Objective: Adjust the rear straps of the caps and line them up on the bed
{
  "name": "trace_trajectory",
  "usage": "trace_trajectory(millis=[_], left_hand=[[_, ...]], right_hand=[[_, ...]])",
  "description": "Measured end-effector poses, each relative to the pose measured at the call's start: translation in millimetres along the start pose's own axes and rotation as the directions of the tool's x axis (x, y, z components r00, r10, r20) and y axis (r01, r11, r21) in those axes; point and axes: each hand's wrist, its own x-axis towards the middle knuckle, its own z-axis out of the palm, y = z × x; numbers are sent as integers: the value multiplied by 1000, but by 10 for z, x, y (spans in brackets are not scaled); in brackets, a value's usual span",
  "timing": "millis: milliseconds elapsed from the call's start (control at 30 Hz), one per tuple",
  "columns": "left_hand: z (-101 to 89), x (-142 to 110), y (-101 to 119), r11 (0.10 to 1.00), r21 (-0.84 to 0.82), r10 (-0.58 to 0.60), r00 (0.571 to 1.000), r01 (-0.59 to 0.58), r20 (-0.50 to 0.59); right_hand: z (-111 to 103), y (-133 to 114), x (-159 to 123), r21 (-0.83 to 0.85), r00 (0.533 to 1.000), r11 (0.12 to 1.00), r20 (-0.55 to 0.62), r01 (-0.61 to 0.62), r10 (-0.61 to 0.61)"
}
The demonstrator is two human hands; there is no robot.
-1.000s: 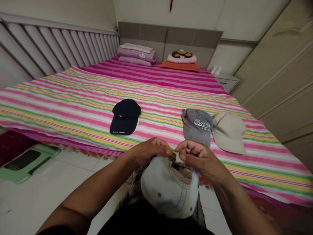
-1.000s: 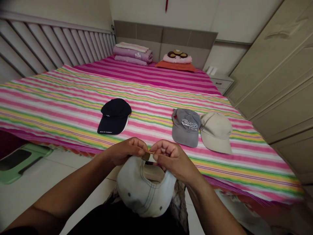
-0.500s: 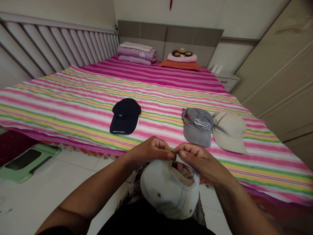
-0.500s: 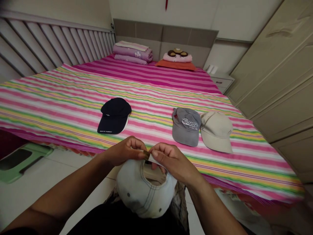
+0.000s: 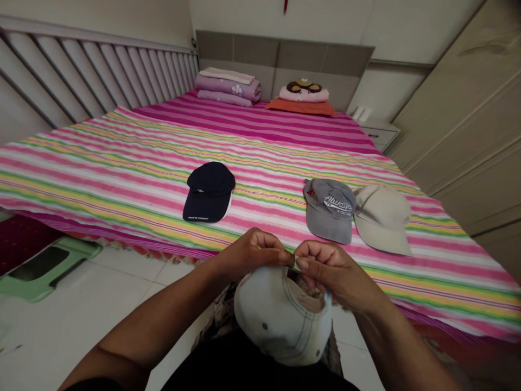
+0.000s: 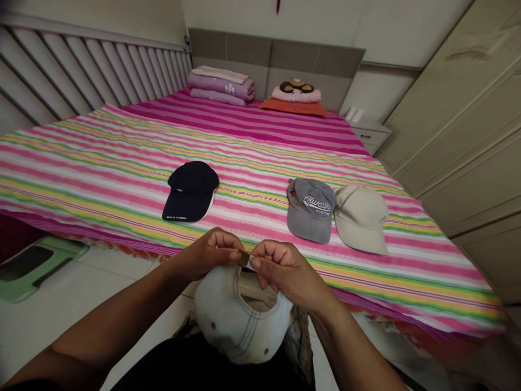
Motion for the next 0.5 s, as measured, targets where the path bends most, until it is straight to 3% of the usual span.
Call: trace_trajectory(millis=[333,500], left_hand=[[0,-27,-43,1000,14,1,1000,0,-24],[-46,8,-28,996,-87,-6,999,9,35]], right_hand=[[4,4,-15,40,1000,999,9,11,-12],[-106,19,-24,109,994,994,111,-27,15]])
